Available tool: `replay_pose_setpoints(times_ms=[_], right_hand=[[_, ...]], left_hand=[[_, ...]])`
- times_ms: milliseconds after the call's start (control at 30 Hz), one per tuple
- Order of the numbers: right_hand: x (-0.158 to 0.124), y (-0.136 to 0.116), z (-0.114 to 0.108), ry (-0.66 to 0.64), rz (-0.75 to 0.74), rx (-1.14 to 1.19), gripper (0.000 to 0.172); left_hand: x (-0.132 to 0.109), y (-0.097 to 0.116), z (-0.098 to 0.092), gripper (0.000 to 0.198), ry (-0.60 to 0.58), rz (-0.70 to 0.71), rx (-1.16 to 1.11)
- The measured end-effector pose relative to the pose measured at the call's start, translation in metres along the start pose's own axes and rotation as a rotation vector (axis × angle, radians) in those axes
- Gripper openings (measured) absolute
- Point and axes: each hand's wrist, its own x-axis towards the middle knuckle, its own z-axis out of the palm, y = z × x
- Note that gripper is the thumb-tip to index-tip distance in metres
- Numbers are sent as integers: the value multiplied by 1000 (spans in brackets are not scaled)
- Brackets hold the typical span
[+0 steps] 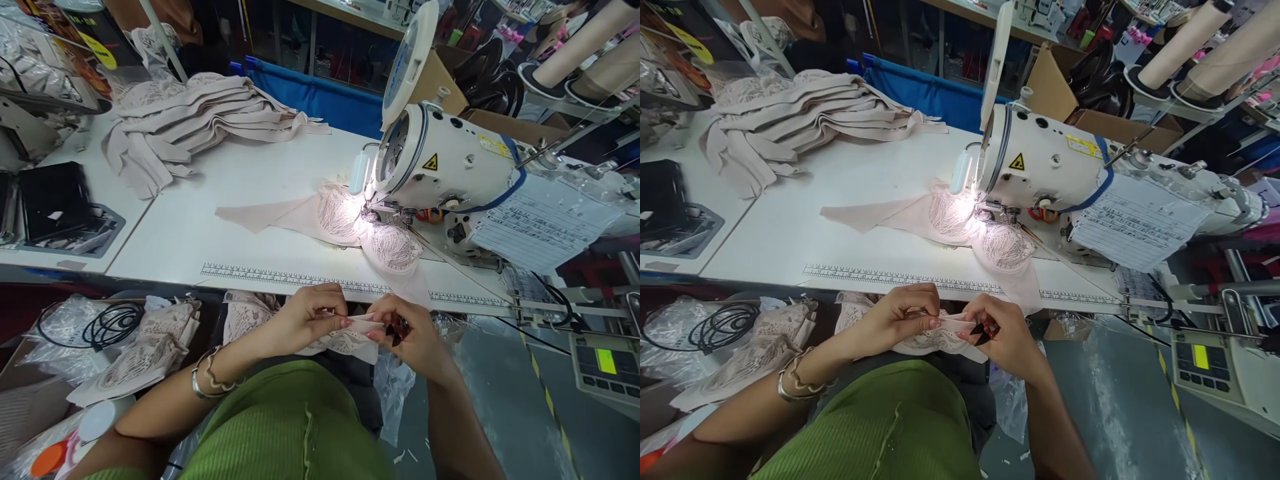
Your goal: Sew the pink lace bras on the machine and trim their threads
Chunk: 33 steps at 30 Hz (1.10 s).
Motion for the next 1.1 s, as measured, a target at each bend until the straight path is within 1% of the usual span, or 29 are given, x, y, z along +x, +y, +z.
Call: replay_pose_setpoints(times_ms=[67, 133, 233, 367, 533, 633, 733, 833, 867, 933, 1033, 1100], right_hand=[[2, 0, -1, 8, -54, 6, 16], [3, -2, -2, 42, -77, 18, 16], [5, -4, -1, 114, -57, 48, 18], [4, -4, 2, 191, -33, 126, 21], [3, -2, 5, 221, -6, 170, 23], [1, -2, 7, 237, 11, 193, 19], [-1, -4, 11, 230, 45, 181, 16], [-1, -10, 14, 194, 78, 137, 16], [-1, -11, 15, 186, 87, 124, 16], [0, -14, 14, 176, 102, 106, 18], [2, -12, 10, 216, 112, 96, 20], [2, -7, 8, 255, 113, 127, 28]], left_hand=[[1, 0, 0, 27, 14, -15, -3], [2, 0, 0, 28, 25, -27, -16], [3, 2, 1, 30, 5, -55, -80], [2, 4, 4, 28, -25, -143, -142], [2, 6, 6, 27, -24, -180, -129], [4, 10, 6, 27, -9, -195, -76], [8, 14, 10, 15, -18, -196, 27], [11, 14, 17, 16, -28, -146, 192], [11, 13, 19, 14, -8, -126, 245], [13, 10, 23, 22, 42, -114, 296], [14, 7, 25, 28, 78, -174, 203], [14, 6, 24, 29, 82, -246, 68]])
